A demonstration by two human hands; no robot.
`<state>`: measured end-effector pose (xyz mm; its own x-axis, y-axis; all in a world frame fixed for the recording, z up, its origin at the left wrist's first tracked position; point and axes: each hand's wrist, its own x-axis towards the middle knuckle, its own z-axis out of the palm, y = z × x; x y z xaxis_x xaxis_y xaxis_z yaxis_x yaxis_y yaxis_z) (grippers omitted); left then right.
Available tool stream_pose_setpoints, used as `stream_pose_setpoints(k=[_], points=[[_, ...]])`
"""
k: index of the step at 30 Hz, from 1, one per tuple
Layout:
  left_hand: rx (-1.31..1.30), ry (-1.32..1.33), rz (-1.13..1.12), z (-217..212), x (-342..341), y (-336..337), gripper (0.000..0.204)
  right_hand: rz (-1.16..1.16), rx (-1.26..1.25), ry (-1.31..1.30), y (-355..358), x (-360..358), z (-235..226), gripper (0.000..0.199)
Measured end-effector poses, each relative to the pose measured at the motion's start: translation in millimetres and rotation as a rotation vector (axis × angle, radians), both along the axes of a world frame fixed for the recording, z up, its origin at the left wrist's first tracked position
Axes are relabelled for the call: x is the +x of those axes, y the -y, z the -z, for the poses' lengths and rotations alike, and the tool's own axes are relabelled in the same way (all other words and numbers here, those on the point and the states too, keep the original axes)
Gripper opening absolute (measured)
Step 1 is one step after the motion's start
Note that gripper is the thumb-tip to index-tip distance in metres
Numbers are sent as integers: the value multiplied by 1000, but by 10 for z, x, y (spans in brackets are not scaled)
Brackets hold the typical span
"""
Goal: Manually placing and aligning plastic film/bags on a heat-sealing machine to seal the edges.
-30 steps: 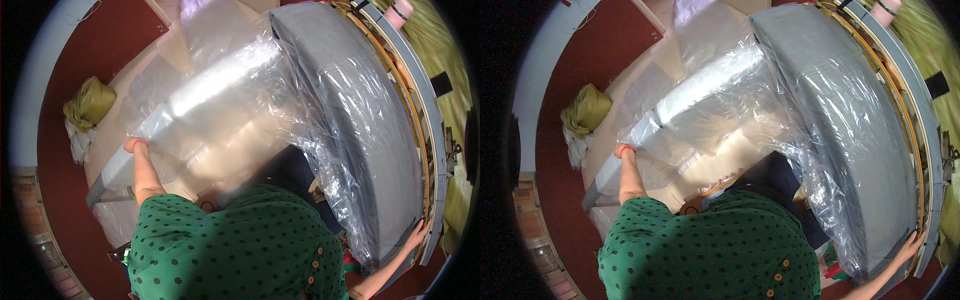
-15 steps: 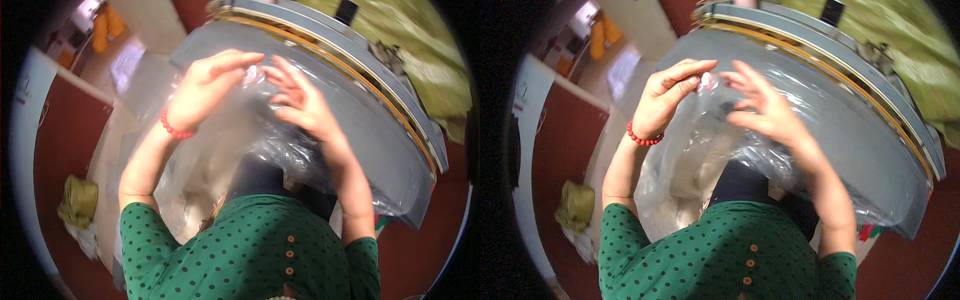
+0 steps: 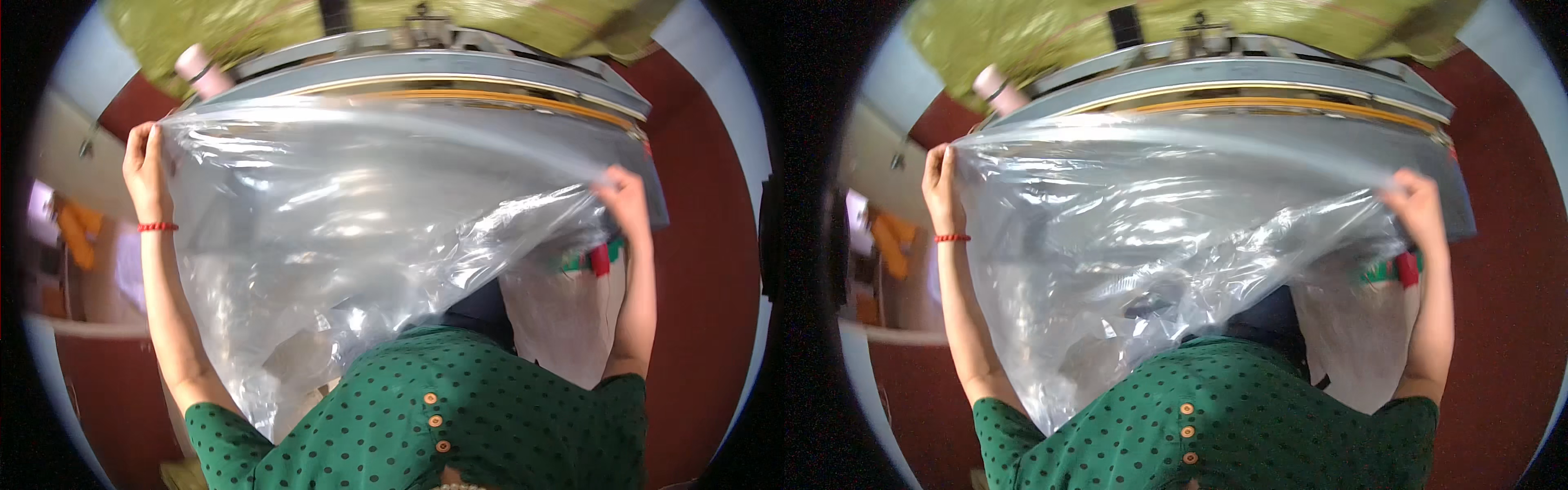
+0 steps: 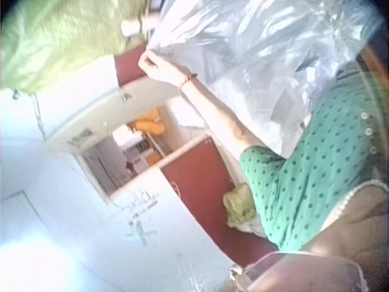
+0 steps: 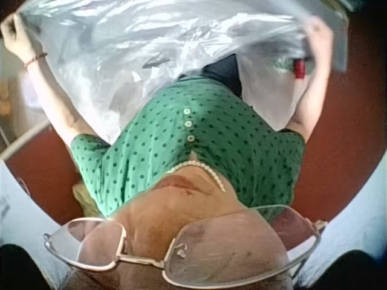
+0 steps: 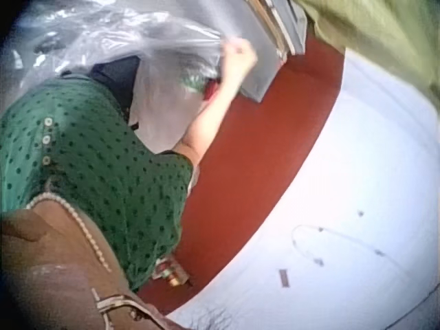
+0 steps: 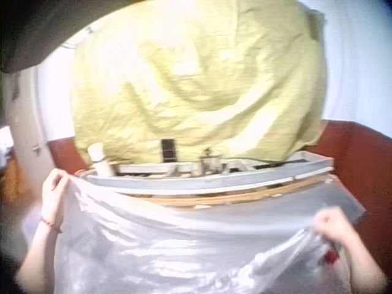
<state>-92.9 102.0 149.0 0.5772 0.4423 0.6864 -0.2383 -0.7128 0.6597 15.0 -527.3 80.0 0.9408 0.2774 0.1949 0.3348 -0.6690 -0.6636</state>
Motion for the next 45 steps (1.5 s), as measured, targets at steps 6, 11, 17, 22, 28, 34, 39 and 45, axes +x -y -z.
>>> stream_pose_setpoints(k=[6,11,17,22,28,34,39,45], points=[[-547,153,481,-434,421,1490,9,283,1103,299,1027,-107,-620,20],[-69,-507,317,1024,934,1160,14,673,298,113,1481,109,347,18],[-352,-638,444,1503,809,1193,10,723,310,-137,1509,-338,851,22],[-423,-624,496,1549,847,1223,12,707,369,-311,1546,-599,665,23],[-502,-549,471,1532,808,1231,15,338,-87,-634,1713,-669,560,23],[-548,-399,461,1528,765,1221,15,671,-231,89,1370,119,515,31],[-608,-347,454,1657,788,1041,13,903,-276,298,867,745,809,32],[-732,-295,400,1559,736,1131,8,1001,-245,267,676,896,866,24]])
